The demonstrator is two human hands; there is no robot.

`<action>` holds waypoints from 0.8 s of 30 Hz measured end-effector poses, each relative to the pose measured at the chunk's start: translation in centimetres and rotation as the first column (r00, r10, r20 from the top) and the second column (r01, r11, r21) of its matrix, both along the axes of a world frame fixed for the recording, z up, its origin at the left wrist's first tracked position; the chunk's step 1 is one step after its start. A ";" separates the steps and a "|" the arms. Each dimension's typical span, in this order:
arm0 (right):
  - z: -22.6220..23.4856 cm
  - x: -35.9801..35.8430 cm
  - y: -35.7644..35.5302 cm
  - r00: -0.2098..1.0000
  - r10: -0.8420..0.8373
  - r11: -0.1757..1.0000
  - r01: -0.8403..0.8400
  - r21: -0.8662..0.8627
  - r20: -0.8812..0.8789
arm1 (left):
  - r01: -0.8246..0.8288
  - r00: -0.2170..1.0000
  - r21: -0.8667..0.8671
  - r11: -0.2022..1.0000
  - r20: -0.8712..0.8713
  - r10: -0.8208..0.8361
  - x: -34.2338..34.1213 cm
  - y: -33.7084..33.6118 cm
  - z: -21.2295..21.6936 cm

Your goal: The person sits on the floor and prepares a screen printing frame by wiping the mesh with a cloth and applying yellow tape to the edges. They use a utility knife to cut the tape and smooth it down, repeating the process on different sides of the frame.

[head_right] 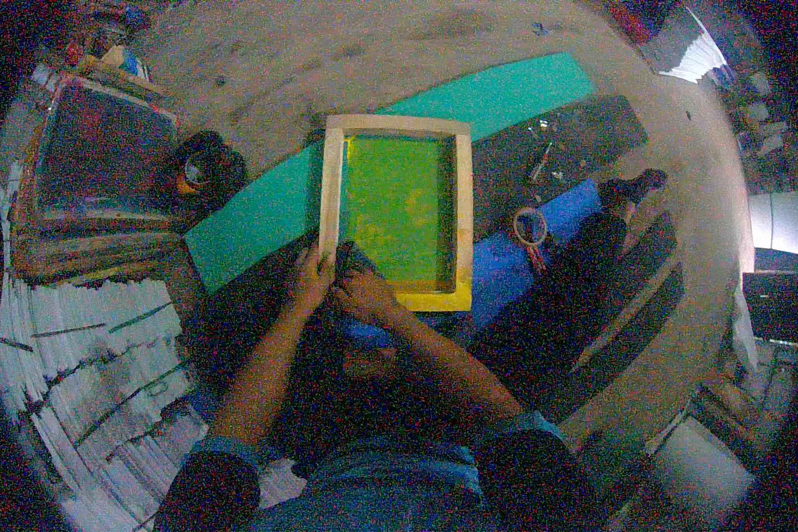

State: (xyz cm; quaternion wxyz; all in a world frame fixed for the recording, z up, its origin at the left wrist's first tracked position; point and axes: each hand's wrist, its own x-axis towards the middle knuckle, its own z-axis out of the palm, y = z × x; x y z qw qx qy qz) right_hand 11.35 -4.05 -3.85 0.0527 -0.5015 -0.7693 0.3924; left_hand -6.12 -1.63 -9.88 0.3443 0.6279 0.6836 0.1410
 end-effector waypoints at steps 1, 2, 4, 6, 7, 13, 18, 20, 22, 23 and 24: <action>-0.7 0.7 -0.3 0.999 -0.004 1.000 0.003 0.025 0.034 | 0.034 0.999 0.010 0.999 -0.040 -0.033 0.2 0.1 -0.6; -1.3 1.6 -0.7 0.998 -0.008 0.999 0.004 0.049 0.068 | 0.068 0.995 0.019 0.998 -0.080 -0.066 0.0 0.3 -1.4; 0.3 2.8 -0.7 0.990 -0.007 1.000 0.003 0.030 0.144 | 0.091 0.988 0.013 0.996 -0.123 -0.089 -0.2 0.4 -1.7; 6.0 4.5 0.0 0.974 0.003 0.998 0.010 -0.058 0.226 | 0.077 0.988 -0.021 0.997 -0.130 -0.079 -0.8 0.1 -0.7; 4.9 6.5 -0.6 0.963 -0.016 1.000 0.012 0.013 0.268 | 0.083 0.988 -0.033 0.996 -0.125 -0.086 -0.4 0.2 -0.2; 3.6 12.1 -1.0 0.923 0.010 0.984 -0.077 0.159 0.384 | 0.054 0.984 -0.002 0.999 -0.172 -0.054 0.4 0.0 1.7; 4.2 9.5 -0.6 0.967 -0.023 0.990 -0.014 0.143 0.254 | 0.070 0.990 -0.033 0.997 -0.117 -0.073 0.0 0.3 0.5; 4.1 11.9 -0.3 0.947 0.033 0.993 -0.067 0.097 0.318 | 0.065 0.991 -0.048 0.997 -0.113 -0.070 -0.2 0.4 1.1; 5.8 10.7 -0.2 0.980 -0.004 0.995 -0.016 0.099 0.200 | 0.036 0.989 -0.045 0.998 -0.144 -0.042 0.4 0.3 1.7; 6.6 10.0 0.2 0.990 -0.016 0.995 0.002 0.102 0.138 | 0.047 0.989 -0.036 0.998 -0.137 -0.052 0.1 0.3 0.9; 5.0 9.1 -0.1 0.988 -0.045 0.991 0.025 0.135 0.150 | 0.060 0.989 -0.024 0.998 -0.130 -0.063 -0.4 0.3 -0.7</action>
